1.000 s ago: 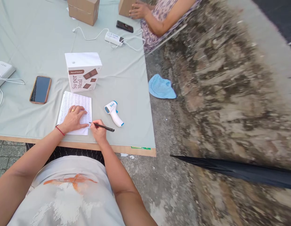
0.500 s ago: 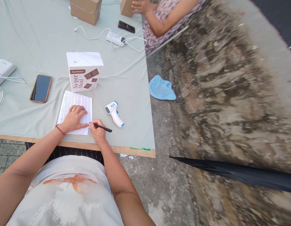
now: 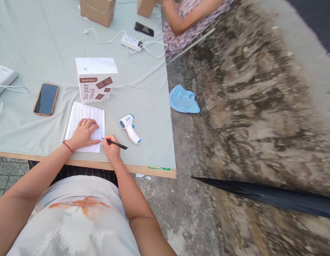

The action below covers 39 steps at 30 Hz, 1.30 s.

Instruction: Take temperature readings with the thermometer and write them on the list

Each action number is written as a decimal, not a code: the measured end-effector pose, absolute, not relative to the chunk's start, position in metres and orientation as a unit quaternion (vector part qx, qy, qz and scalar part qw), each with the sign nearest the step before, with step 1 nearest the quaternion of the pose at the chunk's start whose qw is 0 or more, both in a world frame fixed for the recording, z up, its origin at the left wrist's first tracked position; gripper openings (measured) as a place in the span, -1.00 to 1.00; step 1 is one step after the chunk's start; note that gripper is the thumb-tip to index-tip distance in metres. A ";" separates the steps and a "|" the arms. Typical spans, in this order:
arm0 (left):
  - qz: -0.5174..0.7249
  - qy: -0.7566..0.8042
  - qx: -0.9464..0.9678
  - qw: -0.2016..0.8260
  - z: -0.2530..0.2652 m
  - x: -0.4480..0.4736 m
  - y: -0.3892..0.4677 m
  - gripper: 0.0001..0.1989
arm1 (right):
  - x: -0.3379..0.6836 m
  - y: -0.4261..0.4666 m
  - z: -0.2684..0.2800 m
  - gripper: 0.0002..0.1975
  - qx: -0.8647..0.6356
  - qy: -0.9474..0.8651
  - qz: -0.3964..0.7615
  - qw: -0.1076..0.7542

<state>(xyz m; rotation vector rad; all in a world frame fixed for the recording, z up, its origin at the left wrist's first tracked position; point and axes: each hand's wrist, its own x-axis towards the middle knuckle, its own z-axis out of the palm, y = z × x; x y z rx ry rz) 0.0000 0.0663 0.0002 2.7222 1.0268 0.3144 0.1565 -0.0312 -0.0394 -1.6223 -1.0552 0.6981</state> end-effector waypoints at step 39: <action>0.110 0.352 0.920 0.130 0.001 0.000 0.067 -0.40 | 0.156 -0.036 -0.041 -0.83 -0.698 -0.433 0.203 0.533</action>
